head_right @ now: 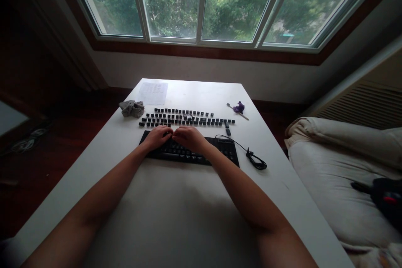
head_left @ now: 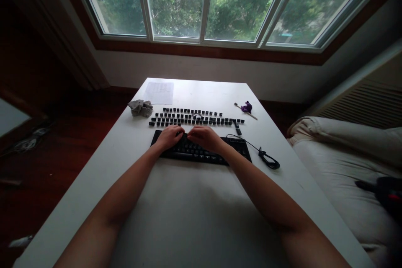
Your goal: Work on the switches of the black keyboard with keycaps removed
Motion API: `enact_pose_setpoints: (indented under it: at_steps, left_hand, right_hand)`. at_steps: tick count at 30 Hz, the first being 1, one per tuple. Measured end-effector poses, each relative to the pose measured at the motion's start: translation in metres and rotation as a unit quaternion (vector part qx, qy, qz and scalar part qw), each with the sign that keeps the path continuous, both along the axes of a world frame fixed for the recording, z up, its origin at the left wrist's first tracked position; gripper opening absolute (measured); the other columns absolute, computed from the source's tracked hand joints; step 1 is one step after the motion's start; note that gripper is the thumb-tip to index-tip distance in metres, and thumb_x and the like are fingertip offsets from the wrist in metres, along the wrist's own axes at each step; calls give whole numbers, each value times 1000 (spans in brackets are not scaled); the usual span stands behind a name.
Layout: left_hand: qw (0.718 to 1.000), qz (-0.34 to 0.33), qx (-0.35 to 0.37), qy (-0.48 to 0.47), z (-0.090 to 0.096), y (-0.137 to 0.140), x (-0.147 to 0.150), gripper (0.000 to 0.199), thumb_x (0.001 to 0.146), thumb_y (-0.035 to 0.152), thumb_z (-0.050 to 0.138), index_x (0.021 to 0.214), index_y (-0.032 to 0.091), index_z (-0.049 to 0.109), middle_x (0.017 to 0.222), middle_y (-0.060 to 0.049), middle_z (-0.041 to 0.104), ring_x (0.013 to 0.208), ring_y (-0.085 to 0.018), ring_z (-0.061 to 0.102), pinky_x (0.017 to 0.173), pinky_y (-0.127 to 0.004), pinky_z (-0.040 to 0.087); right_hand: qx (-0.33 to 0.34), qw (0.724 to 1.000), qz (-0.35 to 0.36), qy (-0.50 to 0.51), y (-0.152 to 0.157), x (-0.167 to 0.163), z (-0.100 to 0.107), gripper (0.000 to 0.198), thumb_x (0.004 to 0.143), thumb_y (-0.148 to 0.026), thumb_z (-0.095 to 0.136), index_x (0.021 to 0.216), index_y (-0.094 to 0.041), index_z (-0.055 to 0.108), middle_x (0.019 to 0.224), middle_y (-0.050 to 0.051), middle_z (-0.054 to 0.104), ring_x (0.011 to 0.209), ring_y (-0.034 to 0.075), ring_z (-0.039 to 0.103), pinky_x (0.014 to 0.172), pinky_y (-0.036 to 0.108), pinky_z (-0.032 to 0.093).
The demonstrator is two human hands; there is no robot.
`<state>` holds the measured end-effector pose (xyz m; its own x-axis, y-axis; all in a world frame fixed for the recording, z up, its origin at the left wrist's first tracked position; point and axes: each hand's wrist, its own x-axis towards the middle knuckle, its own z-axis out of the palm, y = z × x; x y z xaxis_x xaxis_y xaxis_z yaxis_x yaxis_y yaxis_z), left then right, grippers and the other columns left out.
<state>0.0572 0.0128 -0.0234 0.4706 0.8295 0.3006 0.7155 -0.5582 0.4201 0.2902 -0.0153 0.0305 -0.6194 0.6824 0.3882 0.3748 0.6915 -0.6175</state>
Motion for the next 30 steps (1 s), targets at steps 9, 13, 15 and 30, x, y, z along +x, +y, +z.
enact_pose_setpoints:
  at_steps: [9,13,15,30]
  left_hand:
    - [1000,-2,-2,0,-1,0,-1,17,93,26,55,101,23,70,101,-6,69,98,-23,62,91,-38,49]
    - [1000,-2,0,-3,0,0,-2,17,93,26,56,101,23,70,102,-6,69,99,-23,62,90,-38,49]
    - [1000,-2,-2,-3,0,0,-2,17,93,26,56,102,23,70,102,-6,69,100,-23,63,90,-38,49]
    - [997,-66,20,-20,18,-13,7,22,98,27,49,104,23,70,103,-6,68,100,-22,62,93,-39,47]
  right_hand:
    - [-13,998,-49,33,-28,18,-6,29,96,-42,59,98,-18,75,84,6,66,64,13,55,62,26,44]
    - [-29,996,-73,33,-32,25,-13,33,97,-45,57,102,-19,76,86,7,69,66,14,57,64,27,46]
    - [-34,996,-81,31,-35,30,-19,34,96,-46,57,104,-20,77,85,7,71,66,14,59,65,27,47]
    - [-194,949,-157,194,-43,47,-50,41,89,-51,65,110,-18,75,84,9,78,73,24,76,69,36,61]
